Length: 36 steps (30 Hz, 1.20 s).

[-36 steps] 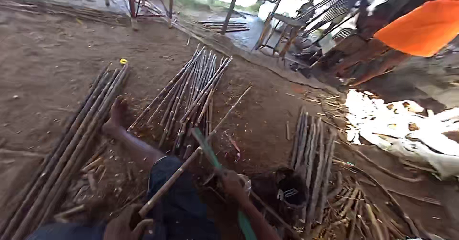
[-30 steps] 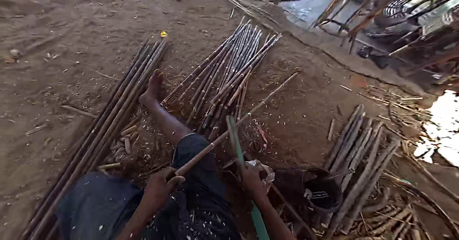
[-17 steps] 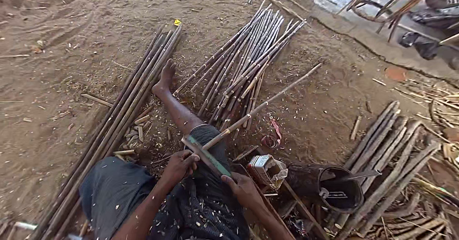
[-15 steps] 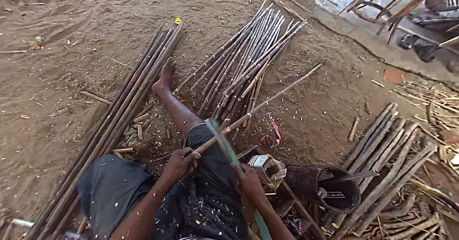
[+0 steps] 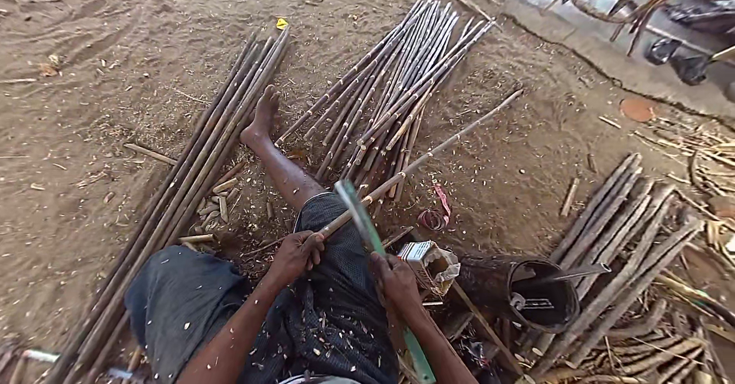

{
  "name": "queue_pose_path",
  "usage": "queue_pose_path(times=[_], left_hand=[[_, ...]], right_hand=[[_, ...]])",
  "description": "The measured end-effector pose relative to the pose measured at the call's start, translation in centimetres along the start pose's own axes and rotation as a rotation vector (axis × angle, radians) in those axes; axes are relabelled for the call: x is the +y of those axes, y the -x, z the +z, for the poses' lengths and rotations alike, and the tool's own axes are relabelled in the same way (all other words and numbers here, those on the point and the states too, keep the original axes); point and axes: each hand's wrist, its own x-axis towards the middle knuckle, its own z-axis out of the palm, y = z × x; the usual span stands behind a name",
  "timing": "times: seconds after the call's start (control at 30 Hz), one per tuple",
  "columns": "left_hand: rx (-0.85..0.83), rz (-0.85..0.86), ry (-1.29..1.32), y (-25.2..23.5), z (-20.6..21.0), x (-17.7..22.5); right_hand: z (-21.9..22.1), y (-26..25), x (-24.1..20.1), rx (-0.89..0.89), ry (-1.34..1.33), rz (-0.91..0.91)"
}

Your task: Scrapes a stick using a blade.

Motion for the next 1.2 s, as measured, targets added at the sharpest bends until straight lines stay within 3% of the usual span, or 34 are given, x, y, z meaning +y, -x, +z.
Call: queue_pose_path(times=[0.13,0.23,0.37,0.47,0.6,0.7,0.83,1.0,1.1,1.2], left_hand=[[0.048,0.012,0.011,0.1,0.6,-0.3],[0.053,0.013,-0.001,0.1,0.8,-0.1],[0.071,0.008,-0.015,0.4,0.8,-0.2],[0.049,0.034,-0.062,-0.1,0.6,-0.3],[0.018,0.047,-0.176,0.1,-0.3,-0.7],[-0.005,0.039,-0.169,-0.5,-0.2,-0.3],[0.015,0.049,-0.166,0.2,-0.4,-0.2],[0.099,0.052,-0.467,0.5,0.1,1.4],[0.069,0.016,-0.427,0.3,-0.4,1.9],[0.024,0.016,-0.310,0.0,-0.4,1.4]], right_hand=[[0.5,1.5,-1.0,-0.087,0.075,-0.012],[-0.1,0.1,0.1,-0.018,-0.020,0.036],[0.5,2.1,-1.3,-0.107,0.100,-0.048],[-0.2,-0.2,-0.4,-0.004,0.001,0.037],[0.2,0.5,-1.3,-0.133,0.074,-0.021],[-0.9,-1.4,-0.7,-0.054,-0.026,0.032],[0.1,0.6,-1.8,-0.192,0.078,-0.036],[-1.1,-2.2,1.0,0.022,-0.152,0.096],[-0.1,0.6,-0.7,-0.109,0.100,-0.081],[-0.8,-0.6,0.1,-0.011,0.009,0.018]])
